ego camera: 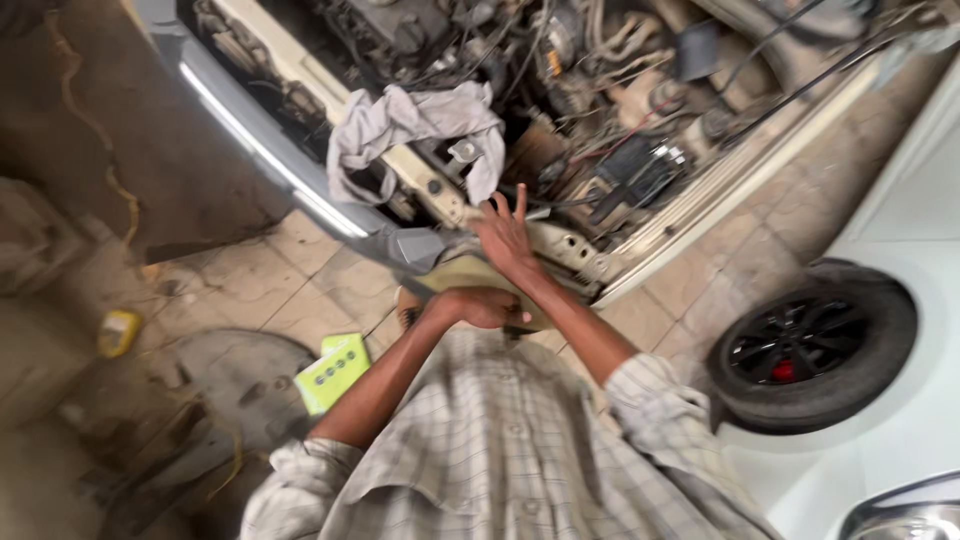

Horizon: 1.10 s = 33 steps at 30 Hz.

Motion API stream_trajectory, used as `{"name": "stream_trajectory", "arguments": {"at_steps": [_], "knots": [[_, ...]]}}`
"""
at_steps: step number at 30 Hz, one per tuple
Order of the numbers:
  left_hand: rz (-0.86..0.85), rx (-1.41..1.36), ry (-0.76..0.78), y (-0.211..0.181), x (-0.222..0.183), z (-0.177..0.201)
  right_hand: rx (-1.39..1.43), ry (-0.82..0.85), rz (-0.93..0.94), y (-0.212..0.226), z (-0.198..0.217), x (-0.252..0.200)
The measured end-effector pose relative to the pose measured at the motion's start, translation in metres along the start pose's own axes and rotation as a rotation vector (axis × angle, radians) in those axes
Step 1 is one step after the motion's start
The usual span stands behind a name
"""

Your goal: The person works on a car engine by using a socket wrench to tighten or loosen bolts near the headlight and front panel, using a cloth to wipe or hold components.

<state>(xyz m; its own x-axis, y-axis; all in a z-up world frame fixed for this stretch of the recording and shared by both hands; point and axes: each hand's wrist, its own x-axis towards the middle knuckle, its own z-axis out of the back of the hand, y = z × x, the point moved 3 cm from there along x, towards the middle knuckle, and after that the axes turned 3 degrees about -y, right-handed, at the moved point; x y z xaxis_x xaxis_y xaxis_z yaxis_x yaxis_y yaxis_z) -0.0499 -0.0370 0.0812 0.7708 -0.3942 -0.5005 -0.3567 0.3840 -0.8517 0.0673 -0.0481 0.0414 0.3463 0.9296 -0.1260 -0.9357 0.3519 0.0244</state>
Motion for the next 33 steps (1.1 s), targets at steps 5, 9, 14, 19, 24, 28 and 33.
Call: {"name": "stream_trajectory", "arguments": {"at_steps": [5,9,14,19,24,28,33], "knots": [[-0.279,0.573,-0.861,-0.025,0.042,0.047,-0.019,-0.4,-0.021,0.005,0.0,-0.046],[-0.056,0.904,-0.914,-0.005,0.102,0.088,0.277,0.08,-0.095,0.001,0.016,-0.071],[0.082,0.988,-0.718,-0.003,0.093,0.122,0.169,0.175,-0.189,0.004,0.052,-0.107],[0.149,0.757,-0.819,0.007,0.063,0.114,0.383,-0.124,-0.492,-0.031,0.012,-0.147],[0.29,0.524,-0.743,0.042,0.07,0.096,0.381,-0.173,-0.722,-0.105,-0.027,-0.121],[0.206,0.2,-0.767,0.11,0.11,0.071,0.57,-0.524,-0.765,-0.118,-0.014,-0.029],[0.156,-0.418,-0.657,0.119,0.169,0.005,0.677,-0.137,-0.609,-0.077,-0.02,0.068]]}}
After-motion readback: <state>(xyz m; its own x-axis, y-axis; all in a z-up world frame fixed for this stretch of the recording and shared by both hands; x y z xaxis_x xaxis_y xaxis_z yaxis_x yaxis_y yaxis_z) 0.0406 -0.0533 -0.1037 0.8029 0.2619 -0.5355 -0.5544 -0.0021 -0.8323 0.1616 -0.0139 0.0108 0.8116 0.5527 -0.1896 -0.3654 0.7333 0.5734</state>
